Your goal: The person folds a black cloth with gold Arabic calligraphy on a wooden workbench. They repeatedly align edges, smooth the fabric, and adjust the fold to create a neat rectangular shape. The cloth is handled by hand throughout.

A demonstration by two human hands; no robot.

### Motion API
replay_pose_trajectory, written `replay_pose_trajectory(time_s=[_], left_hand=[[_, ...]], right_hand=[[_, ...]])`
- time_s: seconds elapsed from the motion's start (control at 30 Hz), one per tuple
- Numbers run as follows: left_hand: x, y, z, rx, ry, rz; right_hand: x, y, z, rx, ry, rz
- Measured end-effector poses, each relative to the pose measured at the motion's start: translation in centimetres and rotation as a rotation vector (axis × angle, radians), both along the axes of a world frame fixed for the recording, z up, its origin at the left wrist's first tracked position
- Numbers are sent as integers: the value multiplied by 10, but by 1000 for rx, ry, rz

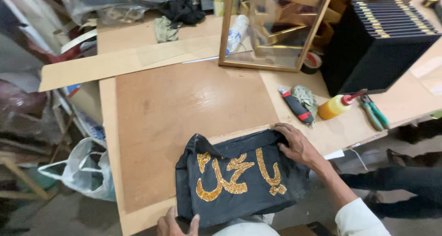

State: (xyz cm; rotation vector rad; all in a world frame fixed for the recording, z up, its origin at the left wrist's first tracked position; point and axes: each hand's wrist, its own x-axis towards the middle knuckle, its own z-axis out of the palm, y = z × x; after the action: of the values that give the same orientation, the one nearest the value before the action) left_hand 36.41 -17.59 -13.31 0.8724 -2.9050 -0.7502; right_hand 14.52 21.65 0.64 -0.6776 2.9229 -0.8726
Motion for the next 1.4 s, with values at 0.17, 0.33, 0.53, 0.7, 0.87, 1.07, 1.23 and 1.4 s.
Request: replay_pose_trajectory(time_s=[0.17, 0.33, 0.53, 0.7, 0.87, 1.07, 1.23, 1.4], left_hand=[[-38, -51, 23, 302, 122, 50], [-119, -26, 125, -22, 533, -678], [-224, 4, 161, -98, 424, -919], [-241, -11, 134, 44, 366, -695], [-244, -4, 116, -23, 348, -567], [-240, 3, 120, -63, 297, -529], [-238, 0, 128, -11, 372, -558], [-242, -9, 123, 65, 324, -572]], right_hand=[[-18, -4, 8, 89, -52, 46], [-36, -7, 16, 32, -62, 98], [-68, 4, 15, -18, -118, 79], [-76, 12, 1, -67, -60, 23], [-78, 8, -7, 4, 86, -38], [-76, 5, -10, 97, 153, -55], [-71, -1, -7, -58, 159, -14], [-76, -1, -10, -49, -162, -84]])
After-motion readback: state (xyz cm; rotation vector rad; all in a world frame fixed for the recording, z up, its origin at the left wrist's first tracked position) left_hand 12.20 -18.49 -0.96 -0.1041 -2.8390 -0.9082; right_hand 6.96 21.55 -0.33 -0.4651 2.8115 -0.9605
